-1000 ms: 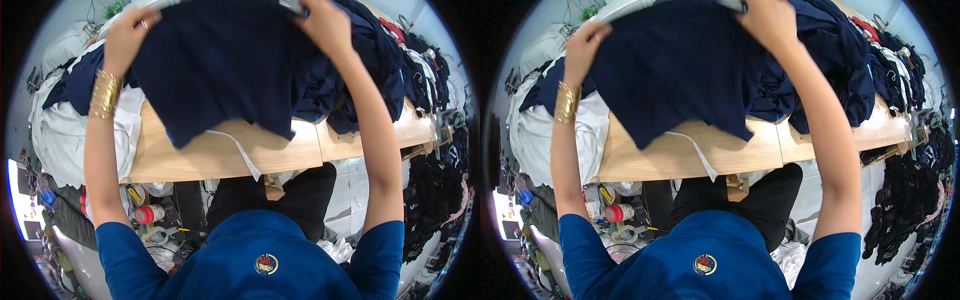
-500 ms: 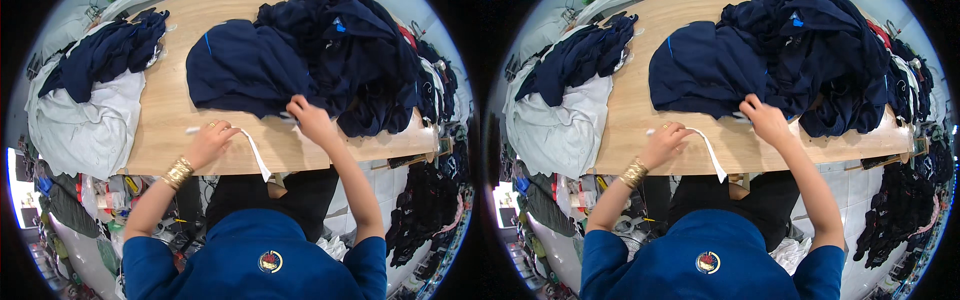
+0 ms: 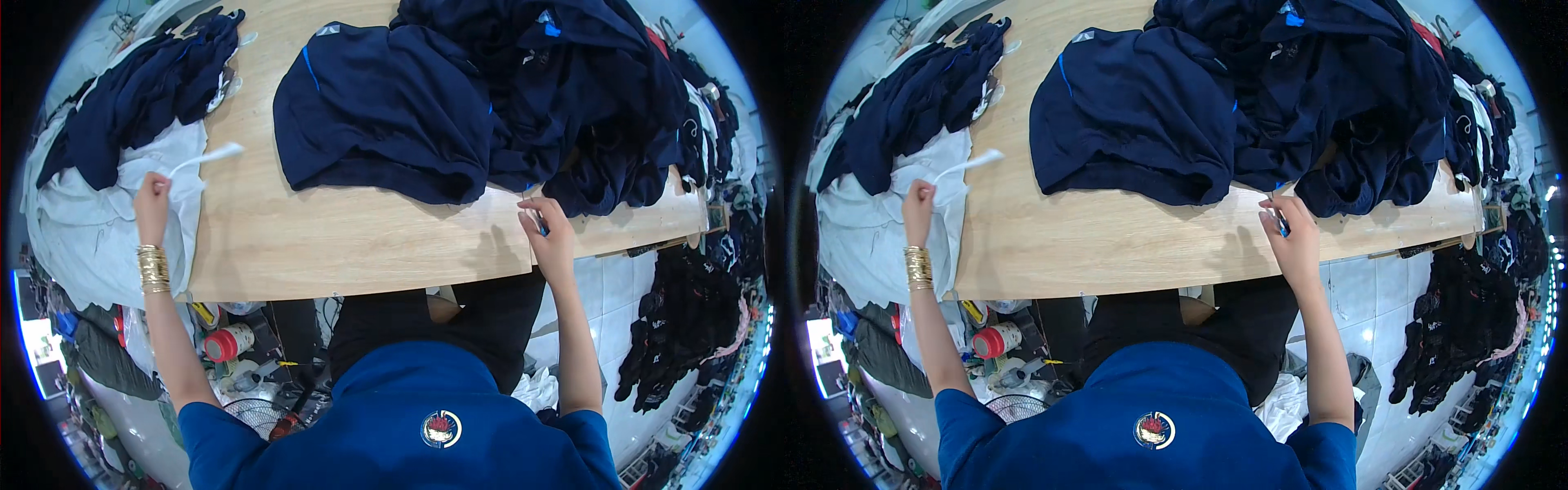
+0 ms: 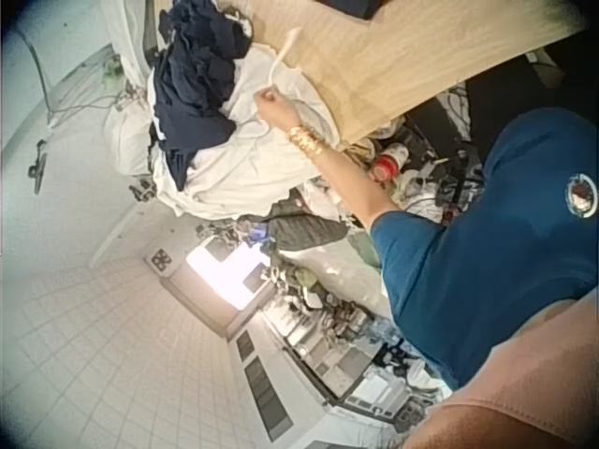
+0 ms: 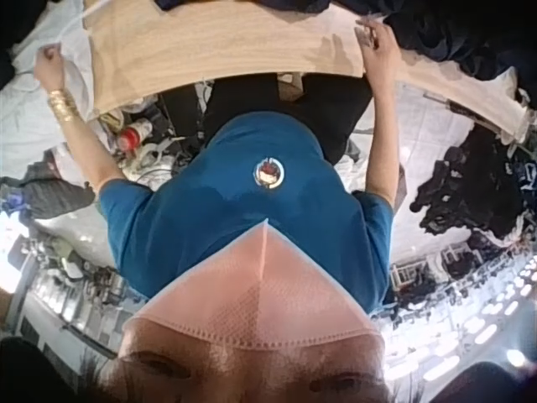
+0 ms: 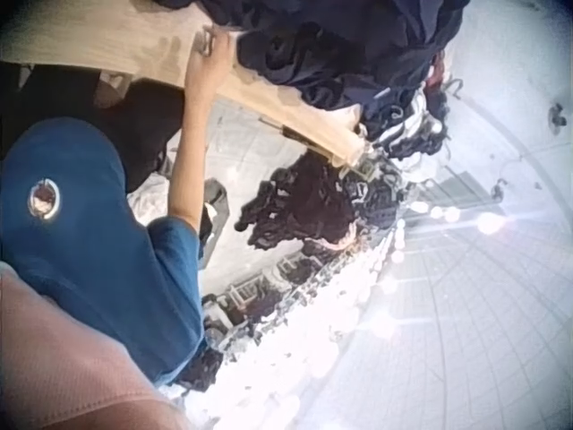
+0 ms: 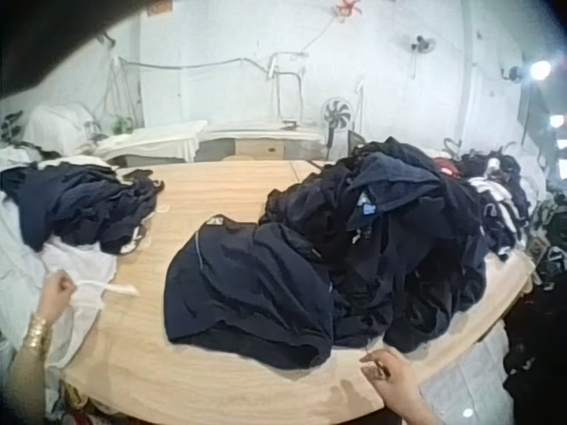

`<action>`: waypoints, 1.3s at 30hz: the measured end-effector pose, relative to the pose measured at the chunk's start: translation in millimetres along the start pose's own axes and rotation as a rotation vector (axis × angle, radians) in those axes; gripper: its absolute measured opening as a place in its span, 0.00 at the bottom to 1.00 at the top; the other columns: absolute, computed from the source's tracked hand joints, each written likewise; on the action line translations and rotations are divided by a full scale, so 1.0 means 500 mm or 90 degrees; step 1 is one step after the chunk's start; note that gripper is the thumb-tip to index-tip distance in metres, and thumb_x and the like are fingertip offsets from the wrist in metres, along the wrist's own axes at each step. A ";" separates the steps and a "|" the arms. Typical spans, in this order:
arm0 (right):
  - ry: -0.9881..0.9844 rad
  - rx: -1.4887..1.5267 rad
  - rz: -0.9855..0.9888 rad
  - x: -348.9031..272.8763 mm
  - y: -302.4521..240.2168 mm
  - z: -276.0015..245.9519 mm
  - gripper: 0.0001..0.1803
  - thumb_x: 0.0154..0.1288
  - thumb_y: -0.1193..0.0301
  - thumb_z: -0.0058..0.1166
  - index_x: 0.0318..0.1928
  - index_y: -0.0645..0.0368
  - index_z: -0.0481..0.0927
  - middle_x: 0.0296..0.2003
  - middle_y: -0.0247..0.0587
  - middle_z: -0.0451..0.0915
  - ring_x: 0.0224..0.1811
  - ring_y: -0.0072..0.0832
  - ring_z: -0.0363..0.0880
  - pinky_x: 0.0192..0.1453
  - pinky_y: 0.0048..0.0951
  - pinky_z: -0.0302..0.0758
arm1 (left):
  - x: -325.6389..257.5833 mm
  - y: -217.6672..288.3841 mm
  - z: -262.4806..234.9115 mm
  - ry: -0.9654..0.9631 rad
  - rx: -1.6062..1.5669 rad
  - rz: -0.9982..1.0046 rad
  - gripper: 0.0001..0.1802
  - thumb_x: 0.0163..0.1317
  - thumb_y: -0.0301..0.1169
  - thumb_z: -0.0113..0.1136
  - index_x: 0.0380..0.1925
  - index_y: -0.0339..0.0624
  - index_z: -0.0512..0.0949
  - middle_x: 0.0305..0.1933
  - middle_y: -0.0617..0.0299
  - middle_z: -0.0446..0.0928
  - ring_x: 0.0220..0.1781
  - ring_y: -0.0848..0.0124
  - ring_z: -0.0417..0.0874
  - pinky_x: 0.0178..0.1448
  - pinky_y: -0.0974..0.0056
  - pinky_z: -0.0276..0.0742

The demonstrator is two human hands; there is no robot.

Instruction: Trimming excess threads and inspecting dark blue athletic shorts using small clippers at a factory workbench.

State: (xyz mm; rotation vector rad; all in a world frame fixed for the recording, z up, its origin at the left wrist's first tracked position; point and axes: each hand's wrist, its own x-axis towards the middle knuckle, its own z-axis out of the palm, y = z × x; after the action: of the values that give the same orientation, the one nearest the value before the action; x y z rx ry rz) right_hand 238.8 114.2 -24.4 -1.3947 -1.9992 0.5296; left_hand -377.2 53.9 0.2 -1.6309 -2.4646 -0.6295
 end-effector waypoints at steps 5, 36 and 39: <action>0.056 0.087 0.198 0.005 -0.014 0.039 0.10 0.57 0.72 0.57 0.40 0.60 0.78 0.35 0.42 0.77 0.38 0.32 0.78 0.42 0.29 0.73 | -0.012 0.069 0.052 0.087 0.089 0.138 0.09 0.57 0.28 0.57 0.38 0.41 0.75 0.37 0.54 0.76 0.41 0.62 0.77 0.46 0.61 0.72; -0.266 -0.228 -0.139 -0.031 -0.016 0.176 0.37 0.46 0.73 0.58 0.62 0.52 0.63 0.64 0.33 0.61 0.36 0.33 0.78 0.37 0.31 0.79 | 0.001 0.494 0.253 -0.238 -1.197 -0.433 0.19 0.62 0.27 0.42 0.53 0.37 0.71 0.51 0.56 0.76 0.51 0.66 0.77 0.57 0.64 0.72; -0.199 -0.208 -0.088 -0.110 0.031 0.101 0.41 0.42 0.79 0.56 0.62 0.46 0.64 0.63 0.30 0.64 0.39 0.31 0.79 0.38 0.29 0.79 | -0.104 0.334 0.161 -0.247 -1.143 -0.218 0.22 0.66 0.34 0.47 0.58 0.36 0.65 0.60 0.56 0.67 0.61 0.65 0.69 0.66 0.57 0.62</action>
State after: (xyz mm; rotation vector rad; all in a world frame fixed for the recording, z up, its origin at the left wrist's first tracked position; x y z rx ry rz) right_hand 227.4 69.9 -85.4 -1.4143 -2.5052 0.3890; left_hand -194.9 97.8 -43.4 -1.4453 -2.1202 -3.4496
